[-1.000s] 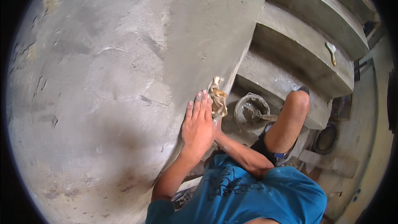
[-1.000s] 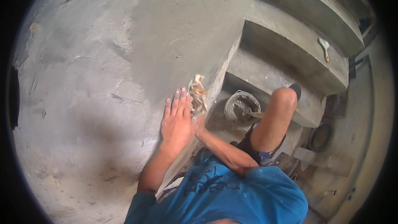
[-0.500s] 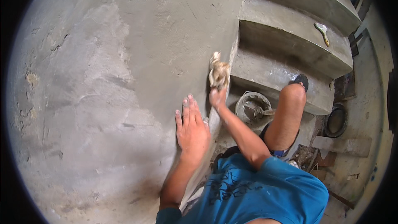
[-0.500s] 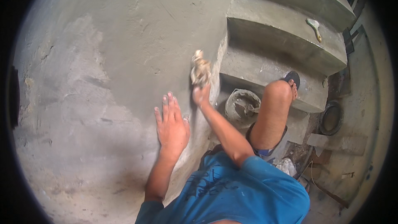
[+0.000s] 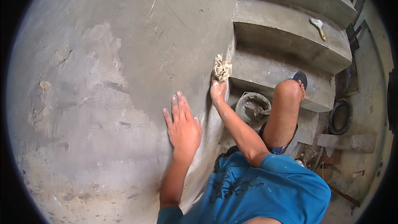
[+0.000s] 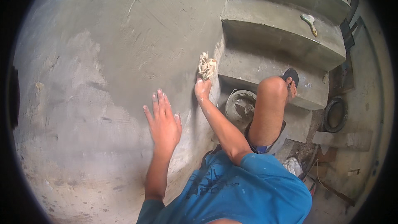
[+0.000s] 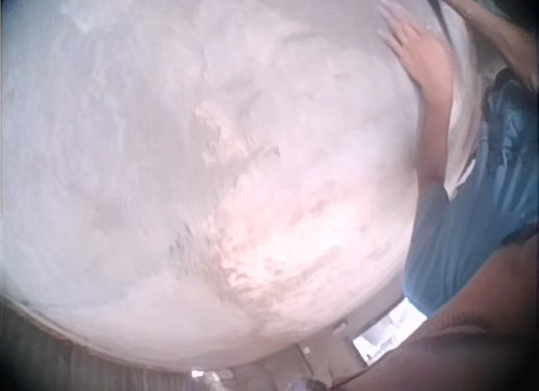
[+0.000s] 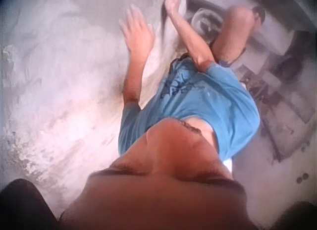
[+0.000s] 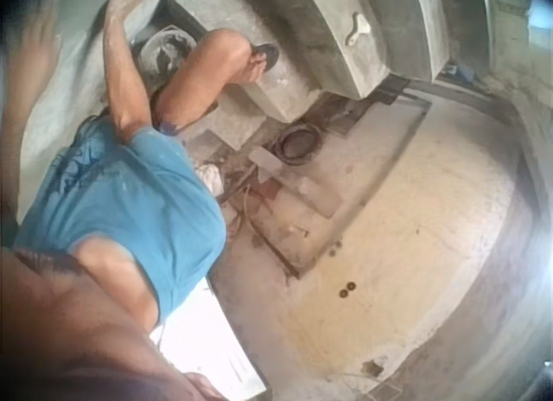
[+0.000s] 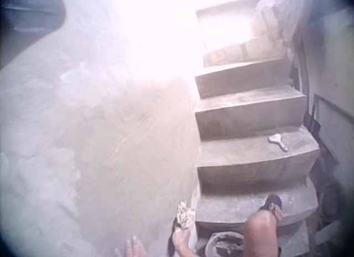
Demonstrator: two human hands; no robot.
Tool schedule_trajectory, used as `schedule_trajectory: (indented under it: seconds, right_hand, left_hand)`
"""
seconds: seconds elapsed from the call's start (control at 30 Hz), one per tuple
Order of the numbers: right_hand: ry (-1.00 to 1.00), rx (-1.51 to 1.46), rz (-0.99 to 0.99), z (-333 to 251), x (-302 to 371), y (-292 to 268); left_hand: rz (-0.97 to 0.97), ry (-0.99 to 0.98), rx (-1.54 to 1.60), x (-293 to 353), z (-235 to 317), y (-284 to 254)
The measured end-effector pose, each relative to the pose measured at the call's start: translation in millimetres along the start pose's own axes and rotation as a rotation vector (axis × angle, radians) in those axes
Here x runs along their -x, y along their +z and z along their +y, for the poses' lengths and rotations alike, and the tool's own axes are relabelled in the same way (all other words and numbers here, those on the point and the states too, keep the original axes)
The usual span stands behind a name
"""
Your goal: The person applies wet plaster to a curved wall using a trowel, then smooths the surface with a cloth. The person repeatedly scoops plaster from a bucket and spreads it along the wall, alternating between troweling and wiping motions.
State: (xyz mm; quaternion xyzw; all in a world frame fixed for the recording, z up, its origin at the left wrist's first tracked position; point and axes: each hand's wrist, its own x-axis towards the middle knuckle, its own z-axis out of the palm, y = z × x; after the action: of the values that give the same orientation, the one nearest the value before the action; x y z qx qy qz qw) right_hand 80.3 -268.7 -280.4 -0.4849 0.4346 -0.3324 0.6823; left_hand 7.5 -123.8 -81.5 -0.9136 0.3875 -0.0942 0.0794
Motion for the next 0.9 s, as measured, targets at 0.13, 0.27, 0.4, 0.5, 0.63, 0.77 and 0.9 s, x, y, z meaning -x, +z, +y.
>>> schedule_trajectory:
  seconds: [0.13,0.27,0.4,0.5,0.63,0.77,0.9]
  right_hand:
    - [-0.45,0.016,-0.057,0.5,20.9,2.6]
    - [-0.558,-0.001,-0.124,-4.1,15.7,5.2]
    - [-0.172,-0.035,0.113,-2.2,-7.5,3.5]
    - [-0.111,0.113,0.015,6.6,-0.7,0.4]
    - [-0.574,-0.048,-0.315,8.3,4.3,2.1]
    - [-0.402,-0.064,0.021,12.0,-28.6,-1.3]
    - [-0.113,0.161,0.047,26.8,-25.0,-5.7]
  left_hand:
    - [-0.002,-0.018,-0.041,-6.7,-2.0,-7.4]
    - [-0.014,-0.03,-0.053,-3.8,-0.6,-13.6]
    - [-0.034,-0.046,-0.032,4.9,0.5,-20.9]
    - [-0.072,-0.046,-0.042,5.2,2.7,-21.7]
    - [-0.092,-0.042,-0.063,-1.7,2.8,-13.0]
    - [-0.06,0.003,-0.066,1.7,1.6,-3.9]
    - [-0.095,0.031,-0.059,-0.5,4.4,2.9]
